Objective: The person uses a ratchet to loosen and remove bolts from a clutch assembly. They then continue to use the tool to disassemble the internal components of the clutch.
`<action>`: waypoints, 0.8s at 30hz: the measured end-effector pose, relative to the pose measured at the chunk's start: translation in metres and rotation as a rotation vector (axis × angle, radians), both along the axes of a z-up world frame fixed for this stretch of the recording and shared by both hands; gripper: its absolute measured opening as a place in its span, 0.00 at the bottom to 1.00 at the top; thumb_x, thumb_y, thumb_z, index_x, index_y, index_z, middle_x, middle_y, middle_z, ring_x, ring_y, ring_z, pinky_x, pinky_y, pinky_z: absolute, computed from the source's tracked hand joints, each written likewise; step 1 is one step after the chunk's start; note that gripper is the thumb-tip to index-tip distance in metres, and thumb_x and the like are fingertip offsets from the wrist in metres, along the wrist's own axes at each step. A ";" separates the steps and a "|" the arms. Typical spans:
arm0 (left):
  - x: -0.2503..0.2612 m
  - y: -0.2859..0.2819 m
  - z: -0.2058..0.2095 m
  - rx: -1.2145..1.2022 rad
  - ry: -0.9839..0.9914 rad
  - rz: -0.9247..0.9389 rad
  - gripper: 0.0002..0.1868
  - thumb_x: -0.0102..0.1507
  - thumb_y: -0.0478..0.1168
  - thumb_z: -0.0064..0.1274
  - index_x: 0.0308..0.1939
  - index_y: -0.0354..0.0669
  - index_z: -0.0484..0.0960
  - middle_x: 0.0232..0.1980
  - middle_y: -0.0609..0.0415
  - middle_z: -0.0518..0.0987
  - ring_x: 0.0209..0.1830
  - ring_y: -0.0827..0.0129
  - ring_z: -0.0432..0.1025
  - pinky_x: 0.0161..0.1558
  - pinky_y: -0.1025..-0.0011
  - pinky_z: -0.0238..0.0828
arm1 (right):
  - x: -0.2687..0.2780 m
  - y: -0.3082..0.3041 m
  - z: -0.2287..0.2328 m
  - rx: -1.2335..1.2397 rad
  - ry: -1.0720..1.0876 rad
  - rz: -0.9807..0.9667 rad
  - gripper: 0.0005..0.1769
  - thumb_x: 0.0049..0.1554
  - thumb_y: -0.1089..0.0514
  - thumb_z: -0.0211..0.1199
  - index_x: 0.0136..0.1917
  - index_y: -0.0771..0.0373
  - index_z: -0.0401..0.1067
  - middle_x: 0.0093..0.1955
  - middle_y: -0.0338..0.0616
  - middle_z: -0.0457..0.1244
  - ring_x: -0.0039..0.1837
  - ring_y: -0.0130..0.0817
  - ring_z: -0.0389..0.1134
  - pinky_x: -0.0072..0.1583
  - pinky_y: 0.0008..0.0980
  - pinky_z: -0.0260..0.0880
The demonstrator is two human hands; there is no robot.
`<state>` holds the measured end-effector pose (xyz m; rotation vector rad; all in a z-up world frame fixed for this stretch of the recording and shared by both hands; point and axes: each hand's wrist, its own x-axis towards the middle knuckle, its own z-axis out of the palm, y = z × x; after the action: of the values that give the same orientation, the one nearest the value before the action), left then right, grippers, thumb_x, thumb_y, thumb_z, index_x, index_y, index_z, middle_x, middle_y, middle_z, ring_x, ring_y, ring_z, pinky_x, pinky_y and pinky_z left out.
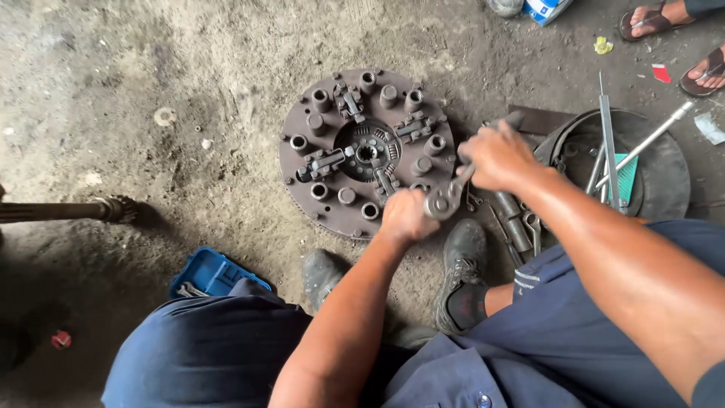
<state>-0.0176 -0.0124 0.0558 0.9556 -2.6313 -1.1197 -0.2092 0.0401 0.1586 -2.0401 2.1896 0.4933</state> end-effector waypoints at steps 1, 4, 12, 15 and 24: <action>-0.002 -0.009 0.011 -0.020 0.027 0.050 0.16 0.46 0.45 0.64 0.32 0.39 0.86 0.36 0.38 0.83 0.41 0.47 0.79 0.47 0.57 0.77 | -0.001 -0.006 0.012 -0.070 -0.036 -0.024 0.16 0.52 0.42 0.69 0.44 0.55 0.80 0.46 0.47 0.70 0.59 0.47 0.67 0.65 0.48 0.60; -0.011 -0.057 -0.001 0.040 0.210 0.217 0.10 0.48 0.38 0.60 0.33 0.41 0.88 0.34 0.41 0.84 0.36 0.52 0.82 0.44 0.60 0.79 | -0.001 -0.026 0.029 -0.168 -0.050 -0.157 0.14 0.50 0.46 0.72 0.46 0.54 0.80 0.42 0.47 0.70 0.52 0.44 0.70 0.67 0.56 0.59; -0.002 -0.189 0.049 -0.003 0.530 0.455 0.14 0.58 0.43 0.63 0.43 0.38 0.86 0.41 0.41 0.85 0.44 0.52 0.82 0.45 0.61 0.76 | -0.003 -0.138 0.054 -0.193 -0.399 -0.232 0.18 0.55 0.41 0.72 0.47 0.57 0.78 0.39 0.48 0.69 0.43 0.43 0.70 0.49 0.49 0.69; -0.015 -0.243 0.031 -0.034 0.547 0.423 0.14 0.60 0.44 0.63 0.45 0.38 0.86 0.42 0.41 0.86 0.46 0.53 0.82 0.46 0.62 0.77 | -0.024 -0.185 0.026 -0.327 -0.433 -0.117 0.19 0.54 0.43 0.74 0.48 0.59 0.78 0.41 0.49 0.70 0.44 0.44 0.71 0.51 0.49 0.69; -0.055 -0.329 -0.006 0.127 0.371 0.424 0.17 0.61 0.47 0.62 0.45 0.38 0.85 0.40 0.42 0.86 0.42 0.56 0.83 0.46 0.64 0.77 | -0.068 -0.275 -0.052 -0.384 -0.403 -0.158 0.17 0.56 0.43 0.73 0.49 0.57 0.79 0.40 0.47 0.69 0.46 0.43 0.70 0.53 0.51 0.68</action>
<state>-0.0725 -0.3417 0.0496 1.1317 -1.9708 -1.2197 -0.2775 -0.2350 0.1063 -1.8843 2.2815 -0.3544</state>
